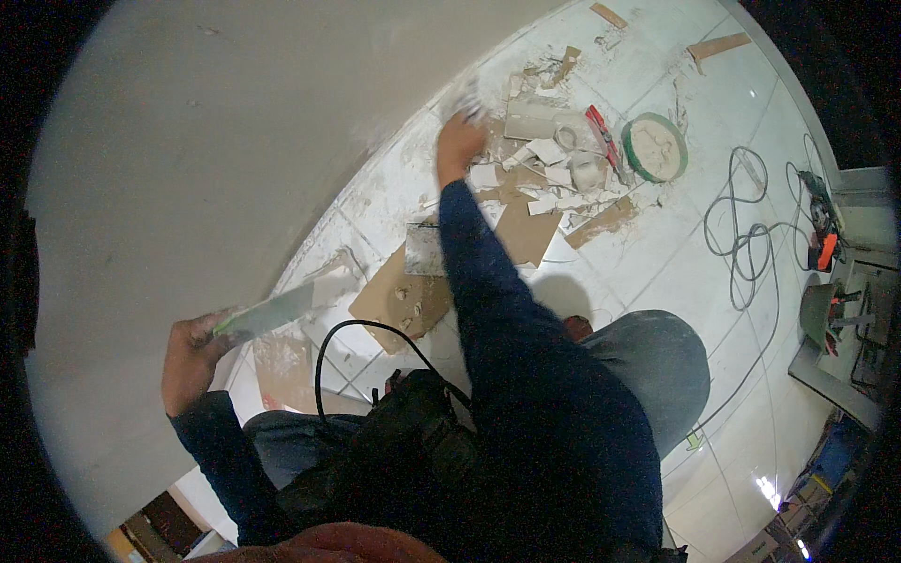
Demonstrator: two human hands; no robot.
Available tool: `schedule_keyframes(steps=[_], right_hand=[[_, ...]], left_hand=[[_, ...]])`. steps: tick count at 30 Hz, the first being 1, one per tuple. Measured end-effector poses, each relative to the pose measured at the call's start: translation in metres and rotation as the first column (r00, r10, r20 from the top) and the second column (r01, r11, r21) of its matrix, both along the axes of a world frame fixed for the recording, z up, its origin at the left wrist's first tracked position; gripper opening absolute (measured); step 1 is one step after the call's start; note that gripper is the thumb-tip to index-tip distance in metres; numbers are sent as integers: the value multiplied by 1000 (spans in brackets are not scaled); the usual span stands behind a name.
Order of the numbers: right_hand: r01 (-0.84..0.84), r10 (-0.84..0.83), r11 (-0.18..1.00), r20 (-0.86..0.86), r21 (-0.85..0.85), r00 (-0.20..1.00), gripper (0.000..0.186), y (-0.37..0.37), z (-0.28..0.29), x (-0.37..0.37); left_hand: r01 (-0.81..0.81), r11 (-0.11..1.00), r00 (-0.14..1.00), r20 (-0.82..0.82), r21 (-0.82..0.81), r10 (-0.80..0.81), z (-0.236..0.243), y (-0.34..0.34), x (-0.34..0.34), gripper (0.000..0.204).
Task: The person applies compound to a wall corner using a putty knife, scrapes and mixes compound between putty knives, and applies the compound along the wall surface.
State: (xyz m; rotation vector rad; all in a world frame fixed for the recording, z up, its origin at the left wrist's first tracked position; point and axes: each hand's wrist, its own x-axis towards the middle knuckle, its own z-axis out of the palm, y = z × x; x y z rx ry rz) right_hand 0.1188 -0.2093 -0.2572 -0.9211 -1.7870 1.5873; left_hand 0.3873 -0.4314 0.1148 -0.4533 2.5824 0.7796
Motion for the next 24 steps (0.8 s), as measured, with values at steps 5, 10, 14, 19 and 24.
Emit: schedule_keyframes(steps=[5, 10, 14, 19, 24], right_hand=[[-55, 109, 962, -191, 268, 975, 28, 65, 12, -68], [-93, 105, 994, -315, 53, 943, 29, 66, 14, -106], [-266, 248, 919, 97, 290, 964, 33, 66, -25, -115], [-439, 420, 820, 137, 366, 897, 41, -38, 1, -8], [-544, 544, 839, -1, 16, 839, 32, -107, 8, 90]], left_hand=[[-75, 997, 997, 16, 5, 74, -5, -10, 4, 25], [-90, 995, 996, 21, 51, 89, -6, -10, -1, 27], [-87, 996, 996, 26, 35, 86, -5, -9, -6, 26], [-84, 996, 996, 42, 14, 84, -9, -9, -5, 26], [0, 999, 1000, 5, 41, 0, -15, -3, -18, 25]])
